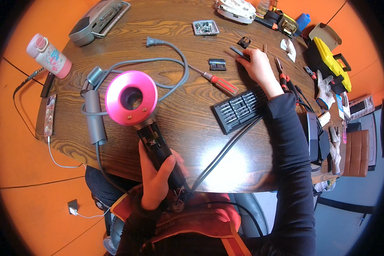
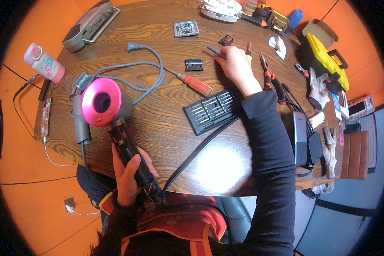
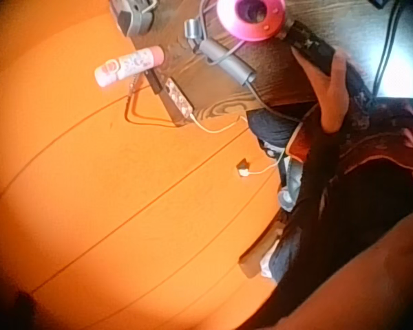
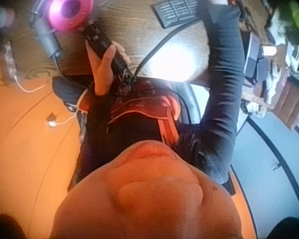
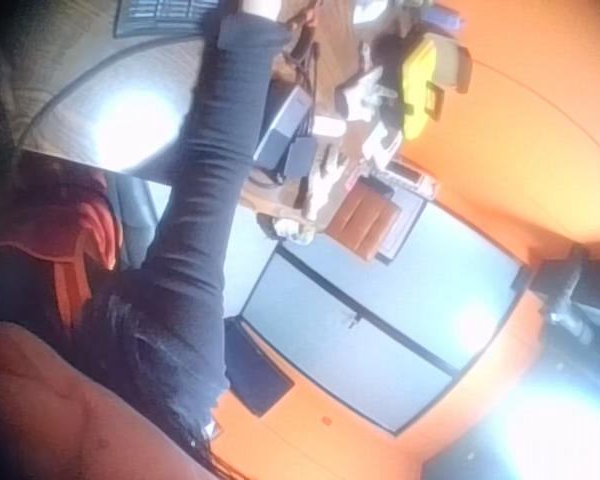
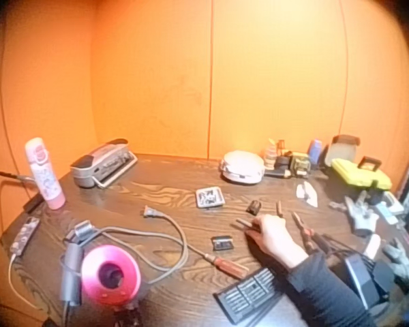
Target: The person disassembles a hair dryer by removing the outer casing and internal components. They use a screwdriver to remove screws and carefully separate the parts, revealing the internal wiring and motor assembly.
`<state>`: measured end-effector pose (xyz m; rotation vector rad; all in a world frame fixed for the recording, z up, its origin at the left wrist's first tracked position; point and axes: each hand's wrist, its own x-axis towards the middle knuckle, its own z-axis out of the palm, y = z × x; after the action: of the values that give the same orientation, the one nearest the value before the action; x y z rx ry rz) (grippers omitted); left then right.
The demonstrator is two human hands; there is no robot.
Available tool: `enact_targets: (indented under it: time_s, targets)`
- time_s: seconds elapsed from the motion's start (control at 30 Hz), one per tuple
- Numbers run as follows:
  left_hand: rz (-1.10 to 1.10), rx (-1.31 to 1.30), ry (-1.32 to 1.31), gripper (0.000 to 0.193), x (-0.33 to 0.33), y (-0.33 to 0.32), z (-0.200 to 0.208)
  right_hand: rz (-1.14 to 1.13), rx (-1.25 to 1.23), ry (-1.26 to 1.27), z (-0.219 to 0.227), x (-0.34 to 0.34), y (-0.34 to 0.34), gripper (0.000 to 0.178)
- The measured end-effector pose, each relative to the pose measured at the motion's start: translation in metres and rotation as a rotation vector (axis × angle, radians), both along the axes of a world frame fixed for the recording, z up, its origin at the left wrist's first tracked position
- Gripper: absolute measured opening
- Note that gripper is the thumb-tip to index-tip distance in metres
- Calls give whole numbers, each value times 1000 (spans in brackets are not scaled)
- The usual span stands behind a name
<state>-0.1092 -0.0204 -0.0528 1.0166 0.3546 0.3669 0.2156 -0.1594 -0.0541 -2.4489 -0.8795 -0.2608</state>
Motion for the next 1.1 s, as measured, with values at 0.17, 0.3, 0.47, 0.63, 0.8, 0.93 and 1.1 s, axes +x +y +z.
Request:
enact_targets:
  time_s: [0.17, 0.3, 0.47, 0.63, 0.8, 0.93, 1.1]
  targets:
    - [-17, 64, -7, 56, 11, 3, 5, -100, 130, -22, 29, -24, 18, 17]
    - [-13, -94, 40, 53, 19, 6, 7, 325, 336, 198, 63, -90, 38, 18]
    - [-47, -145, -6, 42, 25, 14, 5, 601, 138, 527, 77, -161, 46, 15]
    - [-58, -195, 0, 38, 30, 16, 3, 677, -87, 646, 73, -162, 51, 11]
    - [-41, -173, -12, 33, 30, 15, 4, 702, -149, 616, 72, -159, 50, 13]
    - [-42, -163, -21, 28, 31, 15, 4, 703, -141, 662, 73, -158, 49, 13]
    - [-43, -177, -41, 25, 32, 14, 4, 774, -140, 584, 72, -156, 50, 13]
